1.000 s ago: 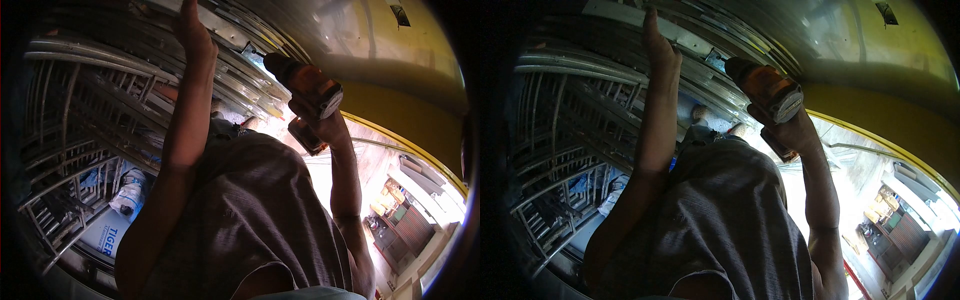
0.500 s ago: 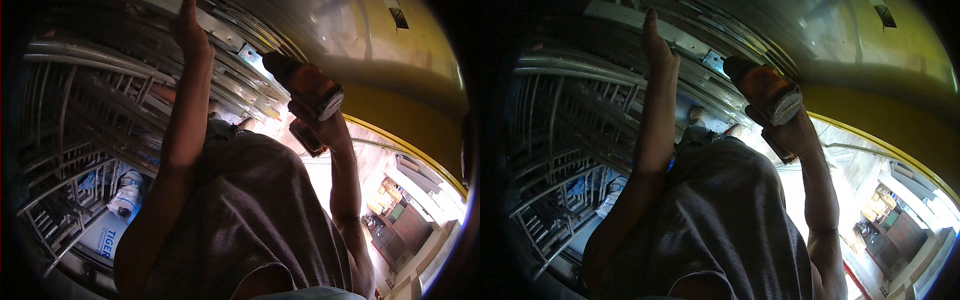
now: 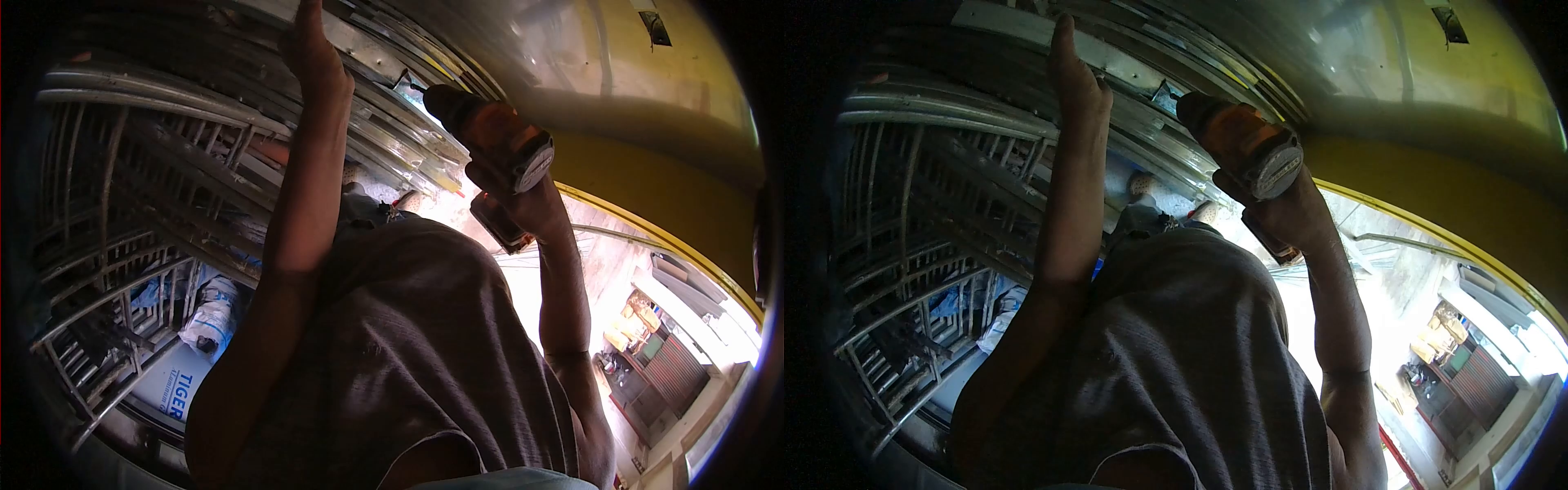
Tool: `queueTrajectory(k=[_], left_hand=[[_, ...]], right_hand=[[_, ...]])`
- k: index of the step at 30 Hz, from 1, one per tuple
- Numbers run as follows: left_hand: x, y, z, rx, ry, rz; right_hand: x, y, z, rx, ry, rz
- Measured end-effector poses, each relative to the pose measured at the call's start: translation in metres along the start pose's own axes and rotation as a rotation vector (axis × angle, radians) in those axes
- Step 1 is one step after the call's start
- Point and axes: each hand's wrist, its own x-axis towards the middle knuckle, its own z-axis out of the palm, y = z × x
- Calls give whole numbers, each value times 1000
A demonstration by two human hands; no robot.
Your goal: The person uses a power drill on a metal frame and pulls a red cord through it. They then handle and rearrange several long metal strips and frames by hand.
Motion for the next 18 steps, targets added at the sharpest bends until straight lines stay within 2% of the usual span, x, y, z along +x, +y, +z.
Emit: queueTrajectory(k=[2,4,11,12,14,18], left_hand=[[0,-1,-1,-6,6,7],[0,-1,-4,19,4,19],[-1,-1,-5,-11,-24,14],[-3,1,-4,-11,-25,13],[-4,3,-1,-23,-21,27],[-4,2,-1,-19,-14,42]], right_hand=[[2,-8,-3,289,-27,233],[3,-12,-6,426,-85,430],[0,-9,-2,271,-89,265],[-1,-4,3,124,-41,124],[-3,-1,6,-23,7,-18],[-2,-8,2,106,-12,50]])
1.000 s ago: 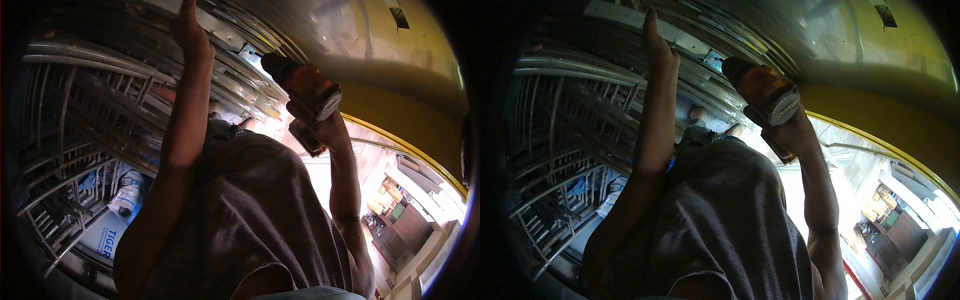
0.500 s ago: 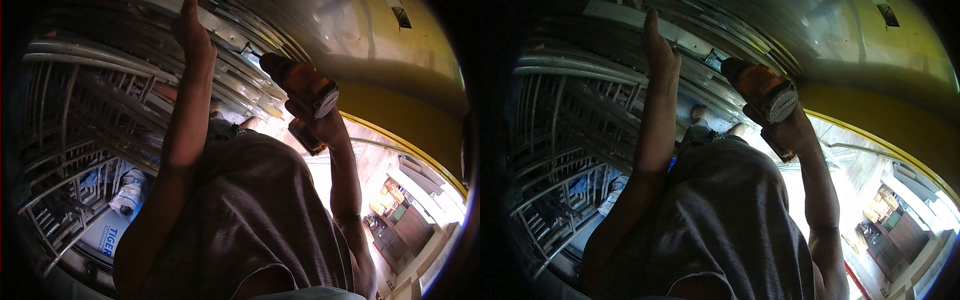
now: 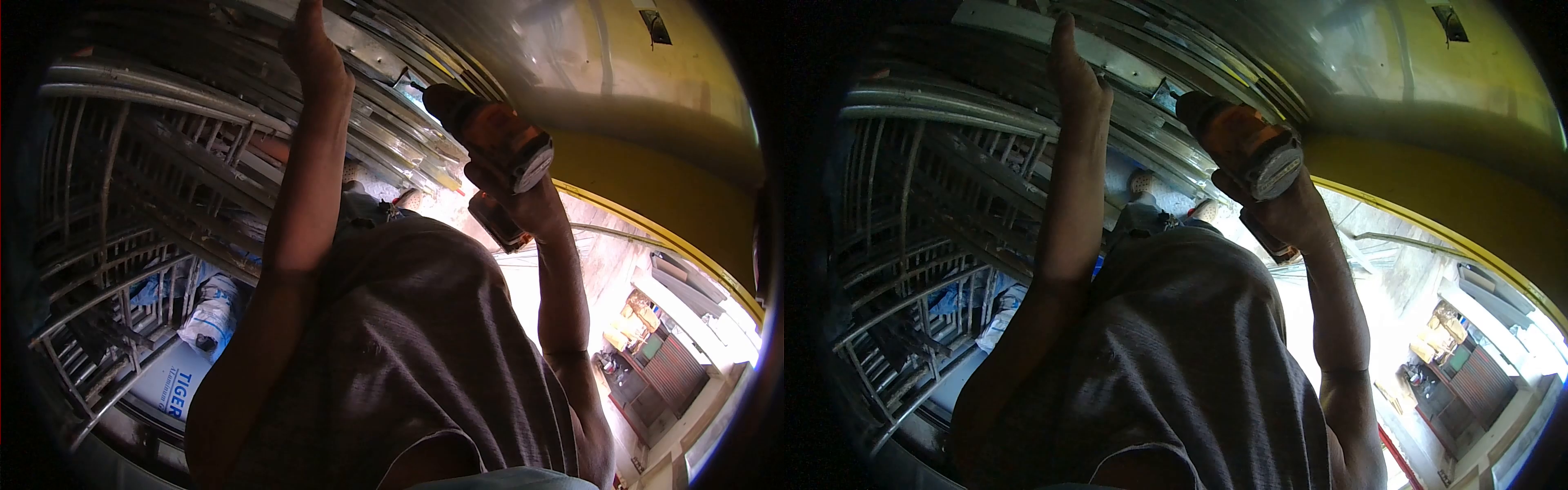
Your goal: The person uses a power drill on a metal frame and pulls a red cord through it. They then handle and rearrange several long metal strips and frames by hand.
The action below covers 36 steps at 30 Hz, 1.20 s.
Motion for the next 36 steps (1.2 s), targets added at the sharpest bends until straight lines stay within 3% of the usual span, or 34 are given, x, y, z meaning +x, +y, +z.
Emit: queueTrajectory(k=[2,4,8,9,11,13,14,17,18,20,24,26,27,30,32,36], left_hand=[[1,0,-3,36,3,14],[1,0,-7,115,57,5],[-3,6,-4,305,196,-107],[-2,5,-5,304,199,-107],[-1,3,-6,96,16,-52],[-1,3,-5,154,107,-82],[-1,3,-5,214,195,-112],[3,-1,-14,182,139,-82],[5,-3,-18,182,145,-82],[8,-7,-25,214,30,-21],[2,4,-16,291,110,-55],[-5,15,-7,352,281,-245],[-3,12,-8,354,277,-247],[12,-9,-39,284,93,-73],[35,-30,-82,-234,-191,-212],[49,-41,-102,-574,-337,-417]], right_hand=[[0,2,0,52,19,9],[-2,11,2,-407,68,-359],[0,12,6,-439,115,-356],[2,9,3,-339,78,-295],[8,-1,-5,-242,37,-233],[14,-10,-12,120,-63,95],[14,-8,-11,118,-65,94],[14,-6,-10,59,-42,-3],[15,-8,-11,195,-61,185],[15,-13,-13,329,-85,370],[11,-18,-13,219,-32,313],[7,-15,-10,108,-21,272],[5,-14,-8,246,-11,308],[0,-11,-3,390,-19,369],[-2,-4,2,394,-39,391],[-5,7,9,-43,-31,-3]])
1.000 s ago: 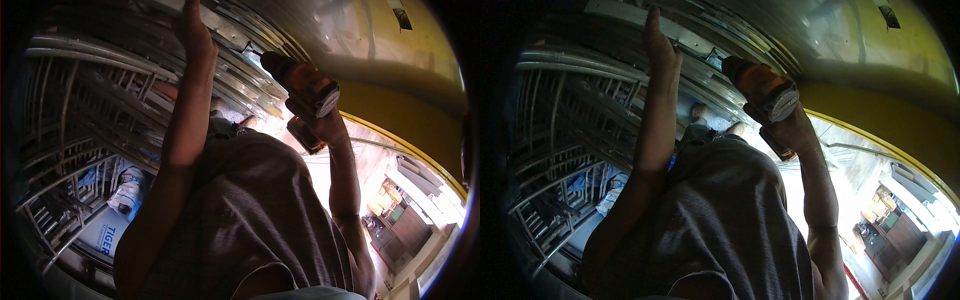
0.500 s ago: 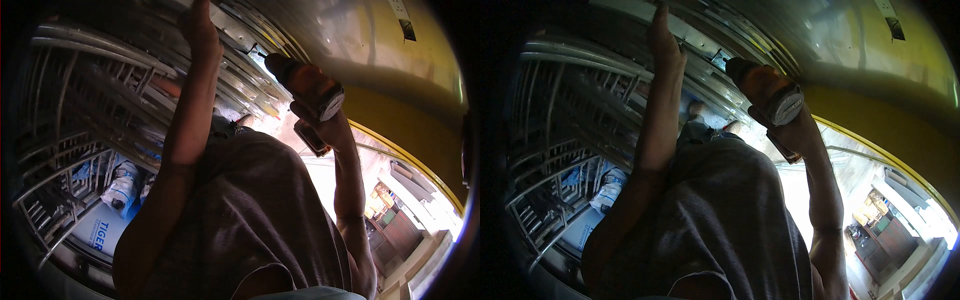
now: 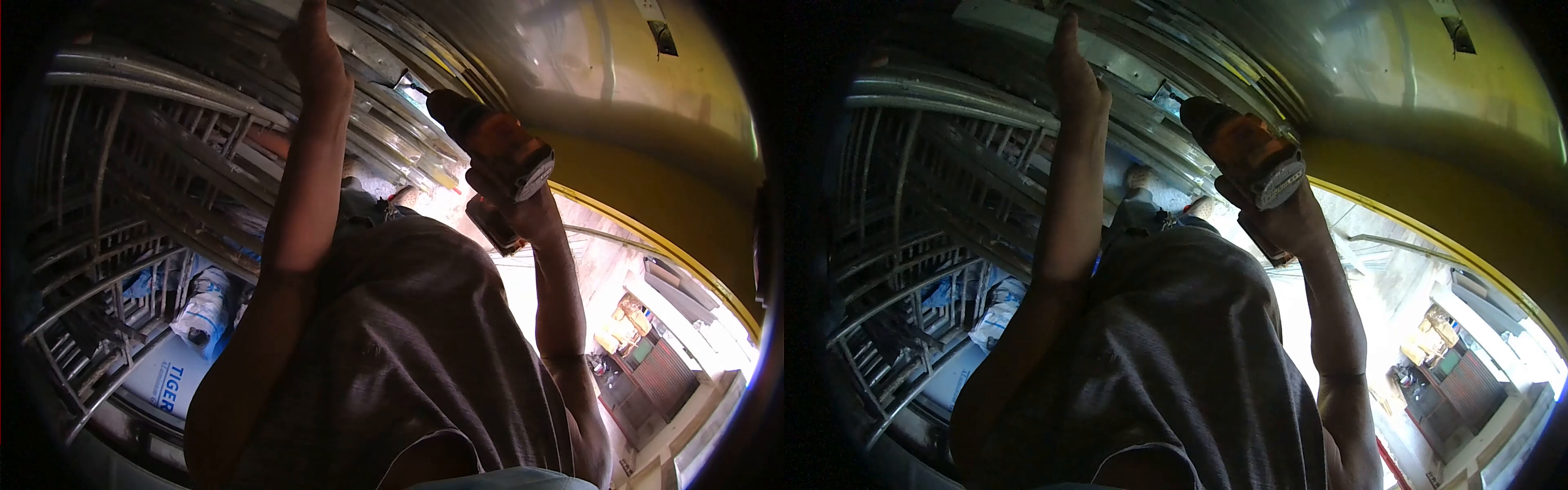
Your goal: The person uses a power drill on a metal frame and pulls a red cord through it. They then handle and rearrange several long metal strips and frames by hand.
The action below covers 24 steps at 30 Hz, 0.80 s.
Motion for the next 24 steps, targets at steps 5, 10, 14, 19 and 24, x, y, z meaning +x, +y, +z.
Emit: queueTrajectory(k=[5,10,14,19,24], left_hand=[[-23,-30,102,777,509,346],[-24,-30,110,790,574,354],[-26,-30,111,777,525,359],[-26,-31,113,798,564,355],[-26,-31,113,773,508,339]], right_hand=[[2,-7,-1,-115,63,-117],[-1,0,4,66,71,-49],[-4,2,4,200,6,112],[-6,5,6,12,24,-4],[-2,-5,-4,93,-12,78]])
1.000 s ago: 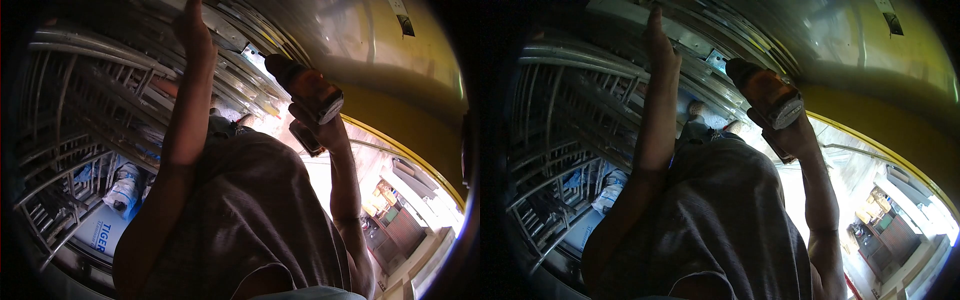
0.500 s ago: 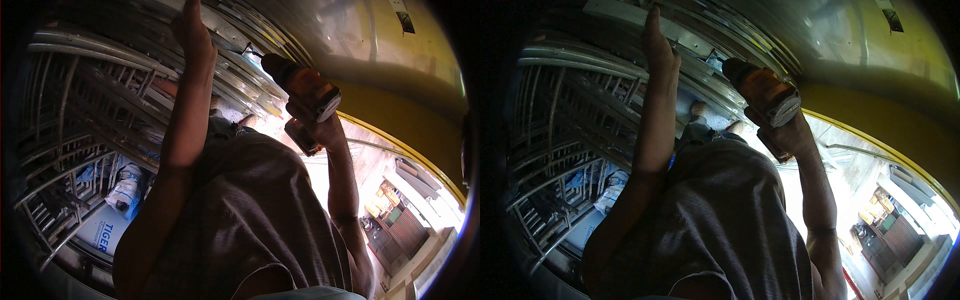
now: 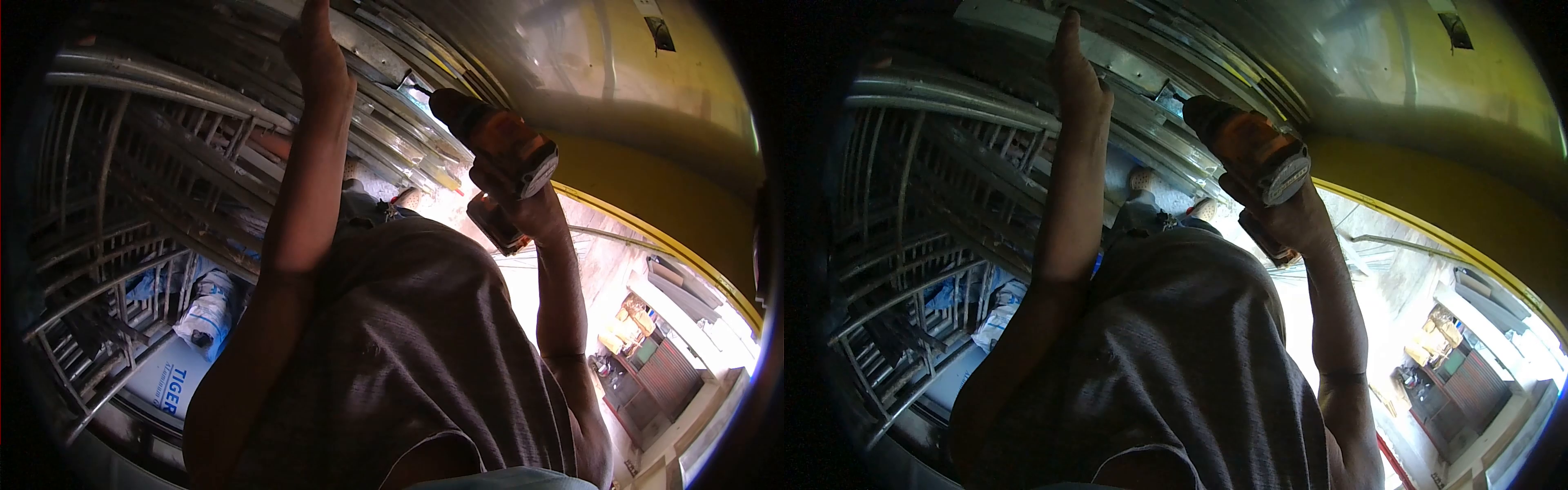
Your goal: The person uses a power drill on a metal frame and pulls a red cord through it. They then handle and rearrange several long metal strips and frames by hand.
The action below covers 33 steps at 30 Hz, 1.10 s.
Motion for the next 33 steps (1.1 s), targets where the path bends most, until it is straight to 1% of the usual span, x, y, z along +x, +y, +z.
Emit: queueTrajectory(k=[3,5,7,9,11,13,14,16,17,18,20,22,23,25,27,29,30,31,32,33], left_hand=[[1,2,0,-5,-19,9],[-5,8,2,54,62,-74],[-8,14,2,59,37,-79],[-7,11,2,55,8,-84],[-1,2,-3,45,149,-100],[5,-4,-10,18,127,-70],[8,-7,-14,-4,98,-36],[-5,9,-6,-14,83,-38],[-10,15,-4,-23,61,-43],[-9,15,-5,-26,63,-43],[-3,9,-7,-40,71,-67],[5,1,-11,-35,56,-49],[8,-3,-13,-30,38,-29],[7,-3,-12,-11,51,-31],[5,-2,-12,9,61,-36],[5,-1,-9,4,126,-40],[6,-3,-8,6,123,-41],[8,-6,-9,15,167,-46],[10,-8,-9,23,212,-51],[11,-8,-10,24,211,-51]], right_hand=[[3,1,-1,152,-20,170],[7,-5,-6,219,-20,227],[15,-26,-22,216,-33,201],[18,-28,-22,235,-24,245],[19,-30,-24,252,-23,284],[21,-31,-27,286,-68,325],[22,-29,-25,281,-76,323],[24,-23,-19,202,-1,171],[25,-26,-20,199,-5,170],[25,-29,-22,249,-33,234],[25,-32,-23,298,-61,299],[25,-30,-23,256,-28,336],[26,-29,-24,257,-28,337],[26,-28,-25,162,-71,221],[21,-25,-23,166,-64,256],[19,-24,-24,167,-53,292],[18,-26,-27,210,-61,359],[19,-27,-29,254,-70,425],[19,-29,-30,256,-69,425],[21,-31,-32,270,-69,355]])
